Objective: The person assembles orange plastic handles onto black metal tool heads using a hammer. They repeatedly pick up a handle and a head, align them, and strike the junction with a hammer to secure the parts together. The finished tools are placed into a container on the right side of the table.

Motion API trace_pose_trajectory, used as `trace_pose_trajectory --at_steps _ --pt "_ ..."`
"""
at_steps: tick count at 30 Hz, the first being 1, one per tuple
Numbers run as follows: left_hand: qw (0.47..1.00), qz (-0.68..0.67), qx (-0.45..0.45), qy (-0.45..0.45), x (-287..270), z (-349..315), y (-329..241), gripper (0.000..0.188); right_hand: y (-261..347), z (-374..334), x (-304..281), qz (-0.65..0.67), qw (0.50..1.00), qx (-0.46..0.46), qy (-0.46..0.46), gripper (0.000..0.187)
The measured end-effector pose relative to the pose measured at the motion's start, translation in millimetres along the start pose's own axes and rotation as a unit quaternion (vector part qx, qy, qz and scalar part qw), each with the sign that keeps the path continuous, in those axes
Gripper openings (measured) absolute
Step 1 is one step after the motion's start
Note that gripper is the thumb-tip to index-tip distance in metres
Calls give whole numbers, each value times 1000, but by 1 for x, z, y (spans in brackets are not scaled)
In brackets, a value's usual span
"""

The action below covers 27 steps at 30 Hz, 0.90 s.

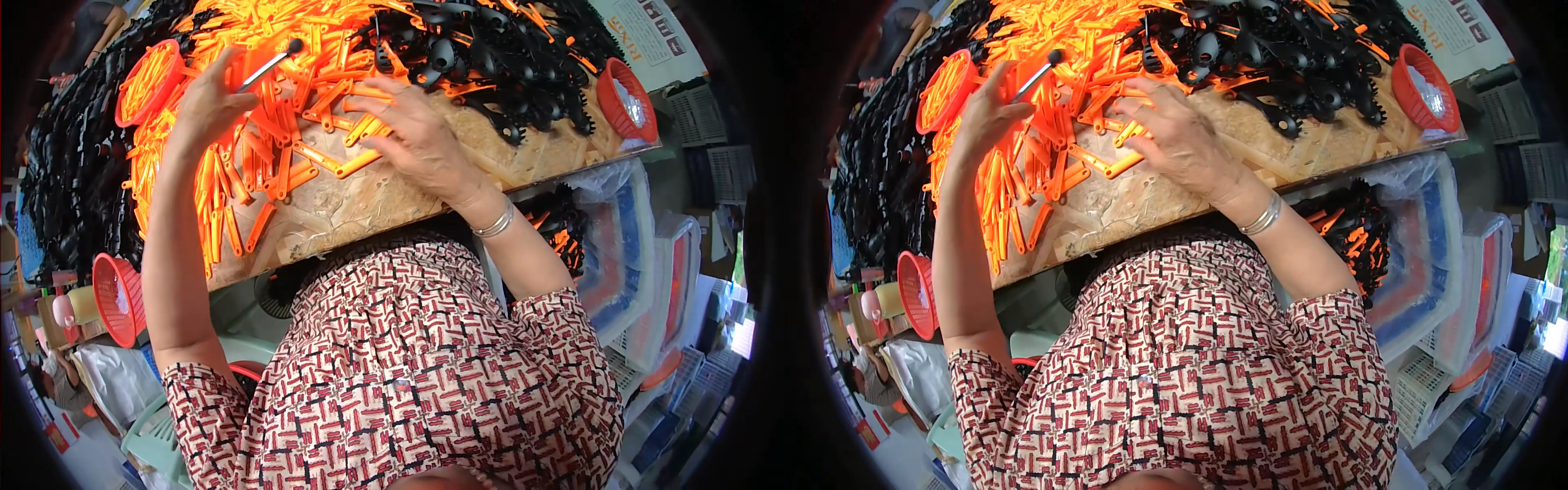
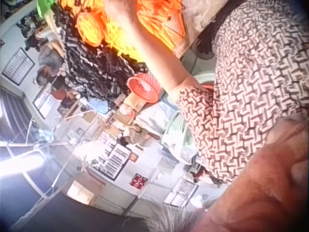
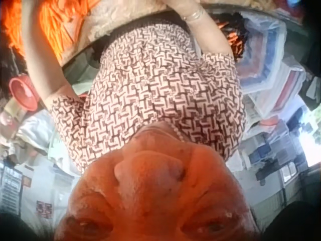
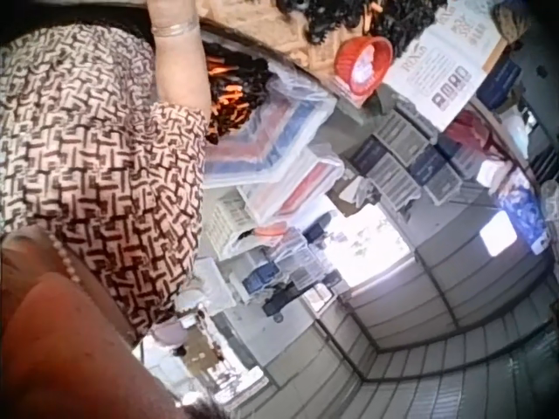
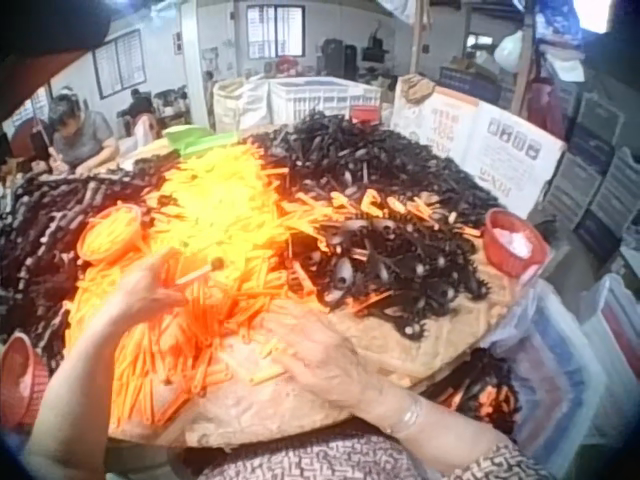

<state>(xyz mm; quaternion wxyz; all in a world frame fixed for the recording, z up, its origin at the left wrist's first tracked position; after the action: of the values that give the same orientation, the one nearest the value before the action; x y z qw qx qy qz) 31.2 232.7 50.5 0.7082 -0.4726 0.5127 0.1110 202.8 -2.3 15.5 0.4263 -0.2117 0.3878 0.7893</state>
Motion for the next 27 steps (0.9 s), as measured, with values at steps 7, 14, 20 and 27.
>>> trace_pose_trajectory --at_steps 7,14,20,27 --pt "994 14 100 38 71 -52 -85 63 -34 27 -86 -381 913 -30 -147 26" --pt "978 157 141 -2 94 -87 -105 52 -69 44 -96 -374 918 125 33 68" --pt "972 216 83 -31 81 -60 -66 54 -60 34 -88 -306 948 -15 88 54" --pt "964 204 167 -20 87 -51 -74 55 -68 12 -106 -276 944 -145 105 50"
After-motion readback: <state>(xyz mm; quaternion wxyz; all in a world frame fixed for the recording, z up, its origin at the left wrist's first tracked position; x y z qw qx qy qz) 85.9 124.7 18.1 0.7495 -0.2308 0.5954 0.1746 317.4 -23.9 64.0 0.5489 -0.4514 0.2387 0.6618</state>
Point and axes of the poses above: each hand's wrist, its own z-axis towards the middle knuckle, its own x-axis out of the palm, y = z × x, the point moved 4 cm from there along z, towards the middle knuckle, and after that the axes turned 6 degrees about -x, right-handed, at the moved point
